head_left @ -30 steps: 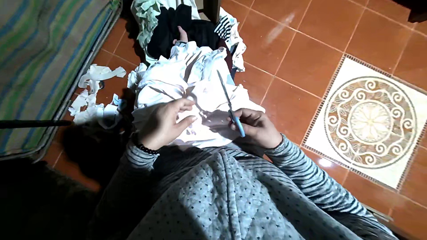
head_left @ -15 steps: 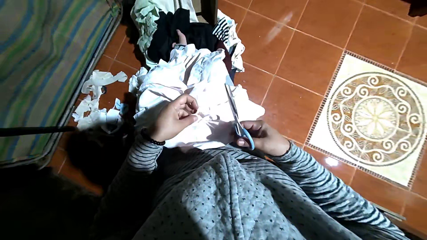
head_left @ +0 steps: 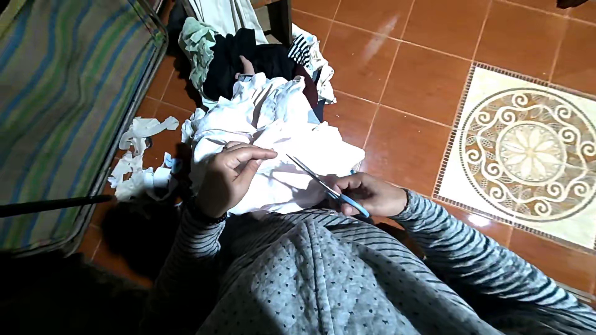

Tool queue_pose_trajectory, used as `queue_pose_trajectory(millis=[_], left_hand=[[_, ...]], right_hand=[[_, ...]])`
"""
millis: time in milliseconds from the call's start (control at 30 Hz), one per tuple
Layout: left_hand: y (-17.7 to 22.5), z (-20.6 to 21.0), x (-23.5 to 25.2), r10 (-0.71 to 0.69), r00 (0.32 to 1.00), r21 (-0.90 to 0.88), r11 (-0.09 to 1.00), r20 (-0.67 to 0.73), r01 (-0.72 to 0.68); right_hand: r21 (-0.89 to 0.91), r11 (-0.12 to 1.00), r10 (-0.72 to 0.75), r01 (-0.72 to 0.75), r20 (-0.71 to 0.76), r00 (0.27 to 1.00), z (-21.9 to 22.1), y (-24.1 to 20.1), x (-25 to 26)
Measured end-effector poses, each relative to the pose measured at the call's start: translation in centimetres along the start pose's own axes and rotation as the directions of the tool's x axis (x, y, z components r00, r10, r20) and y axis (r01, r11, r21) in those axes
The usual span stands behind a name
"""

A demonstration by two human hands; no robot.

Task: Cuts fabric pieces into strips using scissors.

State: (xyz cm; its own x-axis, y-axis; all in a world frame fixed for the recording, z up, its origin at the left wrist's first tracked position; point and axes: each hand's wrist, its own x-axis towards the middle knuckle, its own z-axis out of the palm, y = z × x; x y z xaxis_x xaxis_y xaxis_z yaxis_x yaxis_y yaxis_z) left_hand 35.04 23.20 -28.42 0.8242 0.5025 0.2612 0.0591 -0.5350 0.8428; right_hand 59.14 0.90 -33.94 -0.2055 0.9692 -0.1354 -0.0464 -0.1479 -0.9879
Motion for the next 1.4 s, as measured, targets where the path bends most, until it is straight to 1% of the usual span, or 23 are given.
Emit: queue_pose_trajectory(millis=[33, 67, 133, 233, 333, 433, 567, 733, 833, 933, 1100, 1233, 1400], left_hand=[[0.1, 0.0, 0.0, -0.007, 1.0, -0.011, 1.0, -0.014, 0.007], [0.3, 0.0, 0.0, -0.024, 1.0, -0.058, 0.998, -0.018, 0.023], [0.5, -0.2, 0.0, -0.08, 0.997, -0.195, 0.977, 0.013, 0.081], [0.4, -0.6, 0.1, -0.107, 0.99, -0.296, 0.946, 0.095, 0.131], [0.0, -0.9, 0.2, -0.092, 0.978, -0.371, 0.915, 0.188, 0.157], [-0.2, -1.2, 0.6, -0.123, 0.961, -0.412, 0.885, 0.247, 0.219], [-0.3, -1.5, 1.2, -0.132, 0.952, -0.418, 0.875, 0.277, 0.243], [-0.3, -1.3, 1.7, -0.128, 0.936, -0.415, 0.87, 0.327, 0.265], [-0.5, -1.1, 1.8, -0.151, 0.928, -0.447, 0.843, 0.34, 0.3], [-0.9, -0.6, 1.6, -0.166, 0.916, -0.48, 0.81, 0.364, 0.338], [-1.3, 0.6, 1.5, -0.17, 0.892, -0.484, 0.789, 0.42, 0.378], [-1.7, 1.2, 1.4, -0.137, 0.898, -0.493, 0.796, 0.418, 0.351], [-1.9, 1.4, 1.2, -0.162, 0.904, -0.502, 0.787, 0.395, 0.36]], right_hand=[[-0.063, 0.998, 0.003, -0.003, -0.005, 1.0, -0.2, -0.2, 0.2], [-0.124, 0.992, 0.002, -0.004, -0.011, 1.0, -0.3, -0.4, 0.4], [-0.219, 0.976, 0.004, -0.011, -0.029, 1.0, -0.7, -0.6, 0.9], [-0.294, 0.956, -0.001, -0.007, -0.028, 1.0, -1.5, -0.9, 1.4], [-0.331, 0.943, -0.013, 0.019, 0.021, 1.0, -2.6, -1.0, 1.9], [-0.359, 0.933, 0.034, -0.006, 0.071, 0.997, -3.4, -1.4, 2.4], [-0.421, 0.907, 0.049, -0.016, 0.069, 0.996, -4.4, -2.2, 3.0], [-0.443, 0.896, 0.025, 0.012, 0.077, 0.997, -4.2, -2.8, 4.1], [-0.46, 0.887, 0.003, 0.034, 0.079, 0.997, -4.2, -3.0, 4.5], [-0.439, 0.898, 0.005, 0.036, 0.091, 0.996, -3.9, -3.1, 4.9], [-0.394, 0.918, 0.01, 0.034, 0.109, 0.994, -3.1, -2.9, 5.9], [-0.229, 0.973, 0.021, 0.017, 0.164, 0.986, -2.7, -2.7, 6.7], [-0.023, 0.999, -0.025, 0.032, 0.263, 0.964, -2.4, -0.9, 7.1]])
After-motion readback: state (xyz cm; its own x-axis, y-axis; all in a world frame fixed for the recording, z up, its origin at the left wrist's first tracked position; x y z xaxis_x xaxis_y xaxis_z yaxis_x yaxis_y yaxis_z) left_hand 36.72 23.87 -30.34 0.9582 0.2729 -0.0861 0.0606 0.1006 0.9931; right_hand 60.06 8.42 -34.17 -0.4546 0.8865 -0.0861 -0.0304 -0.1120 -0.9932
